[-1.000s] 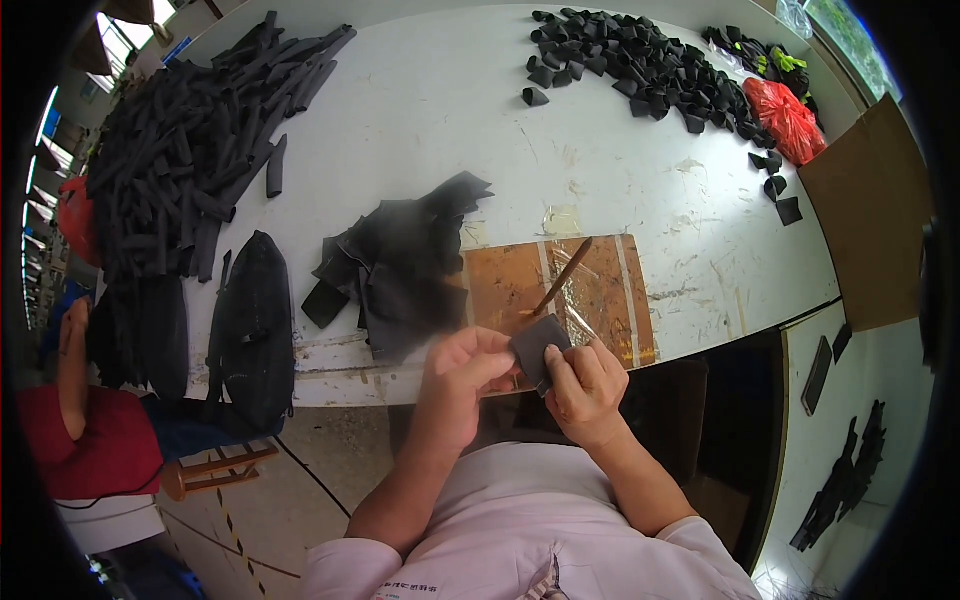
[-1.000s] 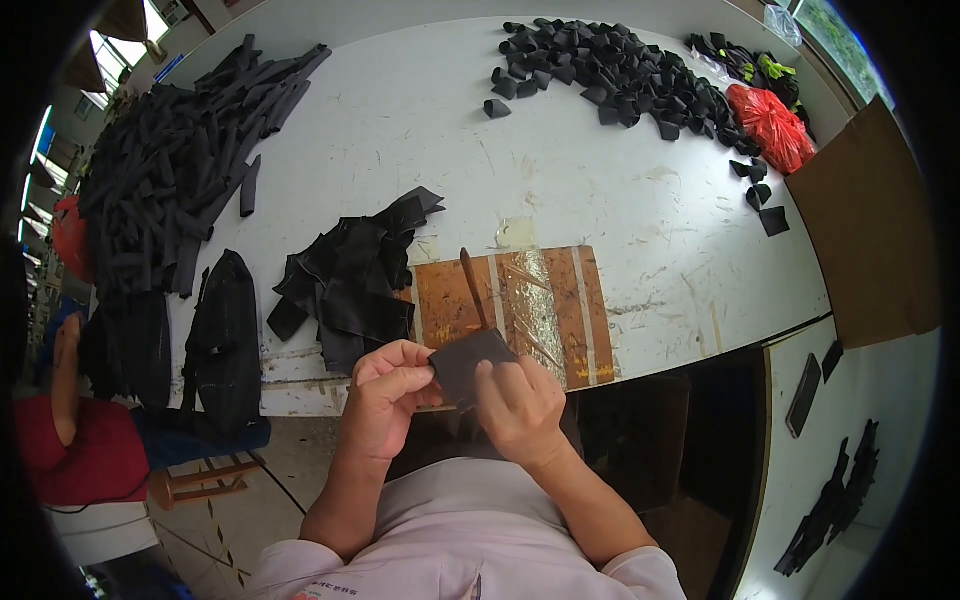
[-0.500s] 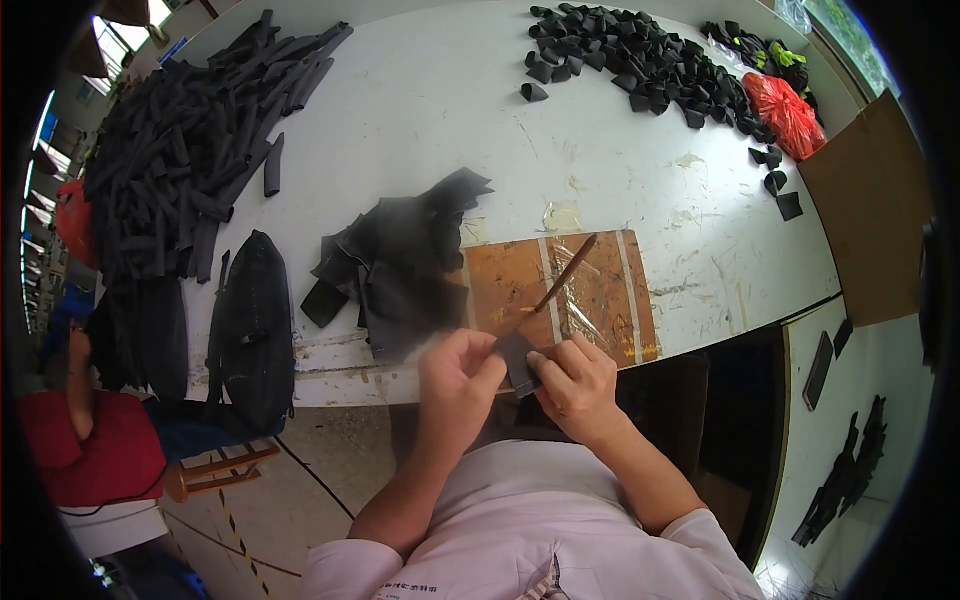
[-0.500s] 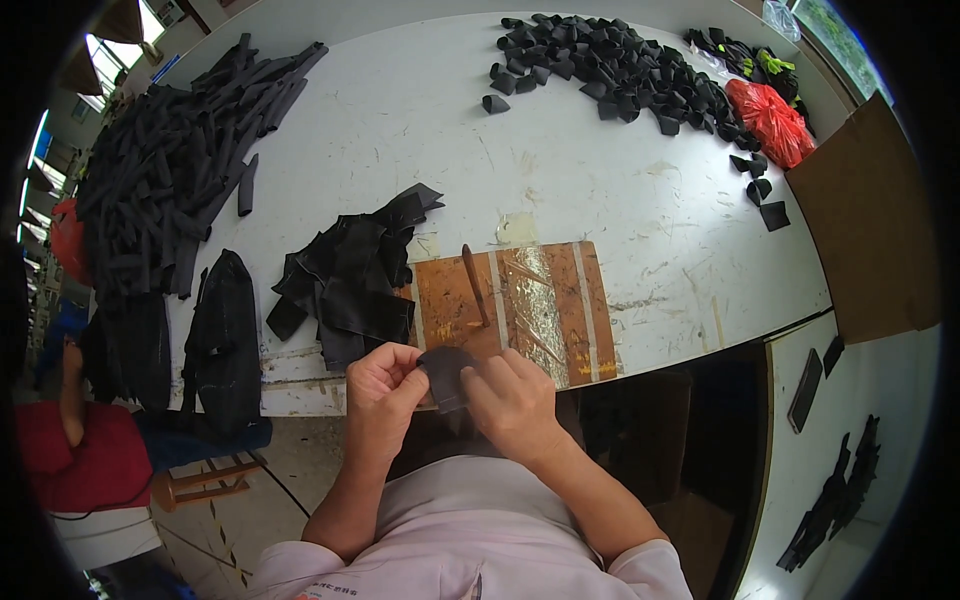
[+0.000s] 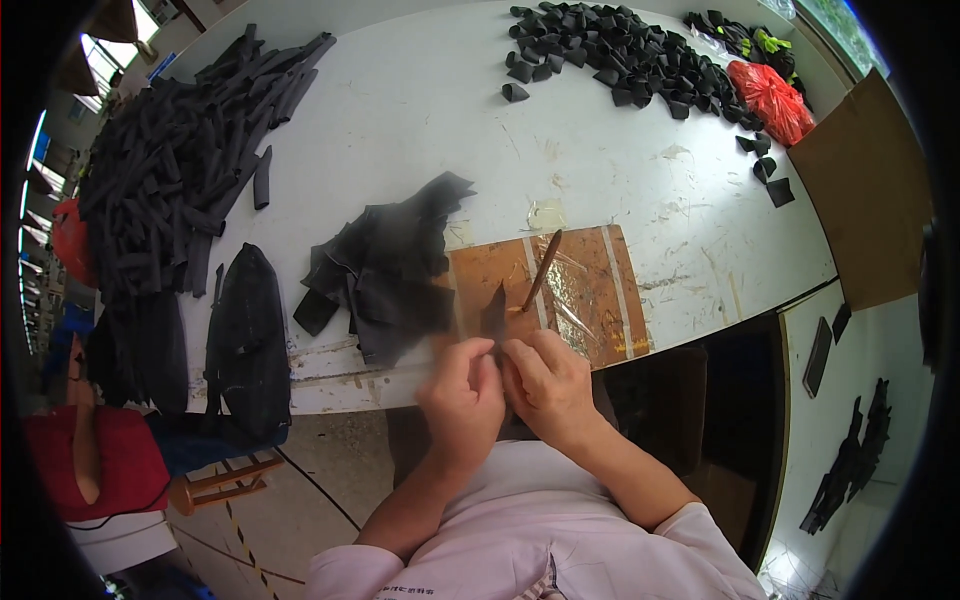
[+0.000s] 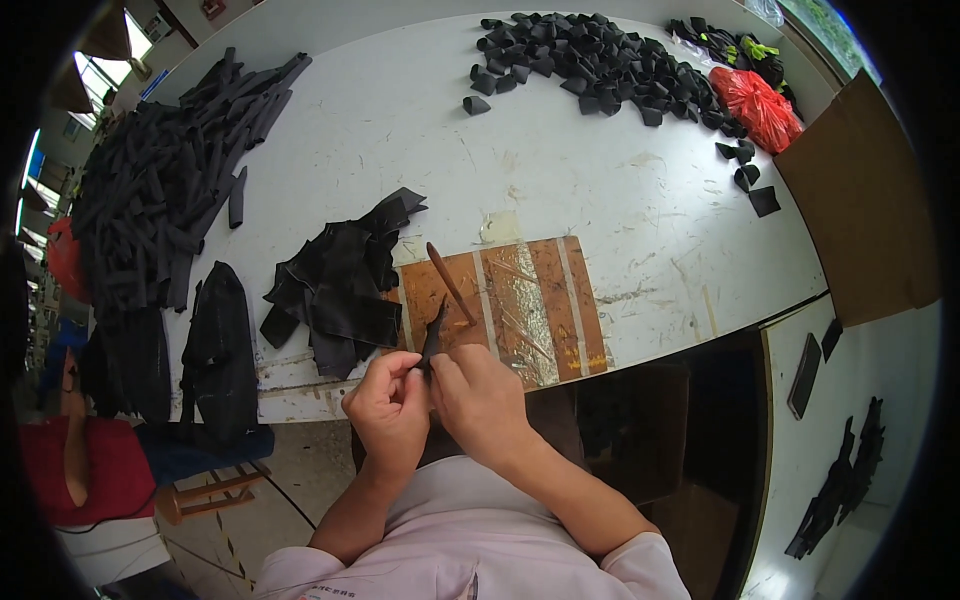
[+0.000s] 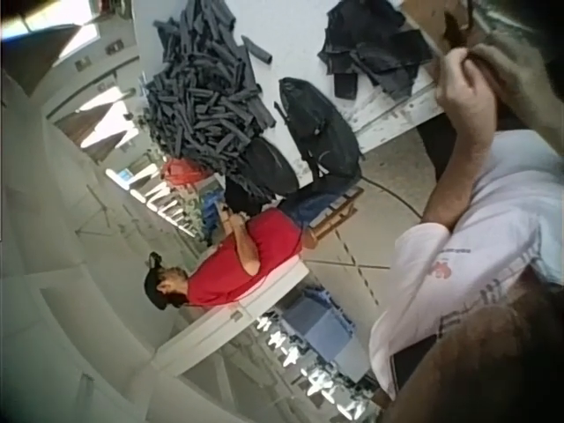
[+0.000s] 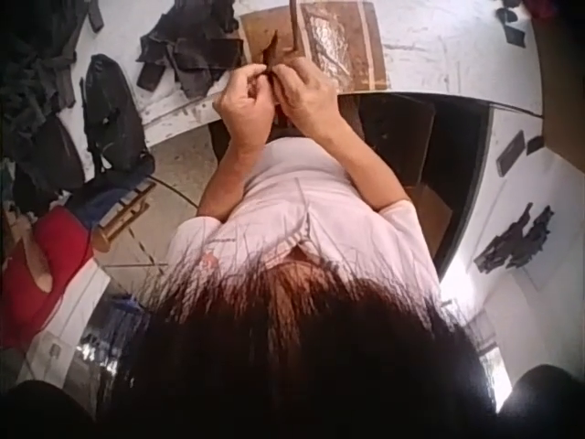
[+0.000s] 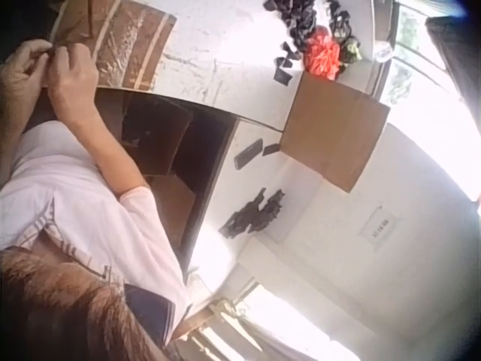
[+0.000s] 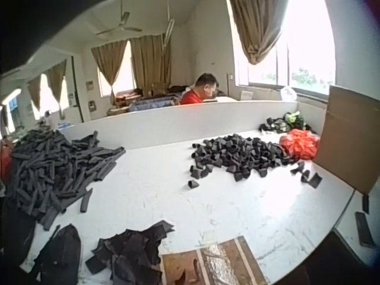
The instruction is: The person is applying glue to black foam pieces by rubbing them against an adhesive-coated board on a workbench.
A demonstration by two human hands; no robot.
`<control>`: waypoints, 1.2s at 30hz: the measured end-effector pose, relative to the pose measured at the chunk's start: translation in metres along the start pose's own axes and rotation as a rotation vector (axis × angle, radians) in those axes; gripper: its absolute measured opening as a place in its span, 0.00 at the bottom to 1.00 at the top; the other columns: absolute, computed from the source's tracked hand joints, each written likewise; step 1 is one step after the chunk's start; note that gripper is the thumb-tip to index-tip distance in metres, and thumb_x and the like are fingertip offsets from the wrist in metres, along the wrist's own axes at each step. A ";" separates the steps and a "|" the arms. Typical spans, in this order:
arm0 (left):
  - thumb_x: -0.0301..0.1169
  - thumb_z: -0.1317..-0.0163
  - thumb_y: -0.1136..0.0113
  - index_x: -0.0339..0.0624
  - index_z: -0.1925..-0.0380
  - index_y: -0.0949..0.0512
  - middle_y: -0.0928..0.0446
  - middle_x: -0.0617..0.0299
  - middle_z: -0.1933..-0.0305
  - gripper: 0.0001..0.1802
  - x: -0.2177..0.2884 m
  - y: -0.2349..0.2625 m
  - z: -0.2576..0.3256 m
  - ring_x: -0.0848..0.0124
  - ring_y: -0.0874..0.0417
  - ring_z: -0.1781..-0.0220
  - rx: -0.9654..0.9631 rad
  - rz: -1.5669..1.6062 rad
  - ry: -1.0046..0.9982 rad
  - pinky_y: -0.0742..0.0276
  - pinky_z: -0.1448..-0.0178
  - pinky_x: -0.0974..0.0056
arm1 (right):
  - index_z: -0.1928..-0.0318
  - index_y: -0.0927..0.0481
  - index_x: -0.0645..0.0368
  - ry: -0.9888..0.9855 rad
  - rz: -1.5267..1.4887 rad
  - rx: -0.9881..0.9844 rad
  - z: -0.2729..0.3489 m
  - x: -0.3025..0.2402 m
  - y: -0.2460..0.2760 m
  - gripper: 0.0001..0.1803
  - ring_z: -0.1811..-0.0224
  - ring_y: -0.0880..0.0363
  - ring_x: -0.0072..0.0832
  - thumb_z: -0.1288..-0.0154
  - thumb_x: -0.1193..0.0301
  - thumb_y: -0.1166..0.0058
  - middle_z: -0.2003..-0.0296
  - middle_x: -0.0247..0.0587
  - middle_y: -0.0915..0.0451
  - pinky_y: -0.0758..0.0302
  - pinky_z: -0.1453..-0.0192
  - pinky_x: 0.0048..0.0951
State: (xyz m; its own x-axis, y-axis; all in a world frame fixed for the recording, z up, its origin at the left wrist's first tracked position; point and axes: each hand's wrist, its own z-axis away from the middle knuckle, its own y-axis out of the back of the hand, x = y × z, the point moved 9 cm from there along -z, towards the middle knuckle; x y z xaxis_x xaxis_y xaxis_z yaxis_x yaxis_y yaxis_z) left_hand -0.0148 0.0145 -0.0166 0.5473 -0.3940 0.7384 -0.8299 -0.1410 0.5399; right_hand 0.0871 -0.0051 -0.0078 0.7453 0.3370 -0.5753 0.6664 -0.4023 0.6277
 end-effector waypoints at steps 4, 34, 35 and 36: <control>0.16 0.53 0.44 0.36 0.70 0.30 0.27 0.62 0.75 0.10 -0.052 -0.010 0.005 0.84 0.34 0.84 -0.088 0.698 0.610 0.41 0.83 0.78 | 0.71 0.24 0.61 -0.273 -0.169 0.010 0.005 0.032 -0.004 0.09 0.77 0.27 0.37 0.58 0.80 0.46 0.77 0.43 0.31 0.30 0.76 0.31; 0.17 0.51 0.40 0.31 0.59 0.30 0.26 0.56 0.64 0.17 0.038 0.014 -0.012 0.80 0.28 0.71 -0.115 0.519 -0.014 0.33 0.67 0.79 | 0.72 0.29 0.61 -0.394 -1.094 -0.142 -0.016 0.018 0.019 0.08 0.67 0.34 0.20 0.39 0.71 0.50 0.70 0.32 0.30 0.35 0.64 0.21; 0.19 0.50 0.40 0.33 0.65 0.28 0.26 0.57 0.64 0.12 0.040 0.020 -0.020 0.82 0.30 0.75 -0.053 0.489 -0.060 0.32 0.70 0.81 | 0.72 0.29 0.61 -0.295 -0.918 -0.113 -0.026 0.011 0.031 0.07 0.68 0.33 0.20 0.39 0.71 0.50 0.70 0.33 0.29 0.35 0.66 0.22; 0.19 0.50 0.40 0.33 0.65 0.28 0.26 0.57 0.64 0.12 0.046 0.020 -0.027 0.82 0.30 0.75 -0.053 0.495 -0.070 0.32 0.70 0.81 | 0.72 0.29 0.61 -0.204 -0.734 -0.079 -0.036 0.006 0.043 0.07 0.69 0.32 0.20 0.40 0.71 0.49 0.70 0.34 0.29 0.34 0.68 0.22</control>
State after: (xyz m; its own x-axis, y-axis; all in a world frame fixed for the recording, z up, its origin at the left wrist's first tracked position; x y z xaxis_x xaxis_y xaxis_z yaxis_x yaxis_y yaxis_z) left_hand -0.0032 0.0179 0.0387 0.0793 -0.4620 0.8833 -0.9805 0.1235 0.1526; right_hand 0.1209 0.0103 0.0339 0.0971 0.3277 -0.9398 0.9944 -0.0712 0.0779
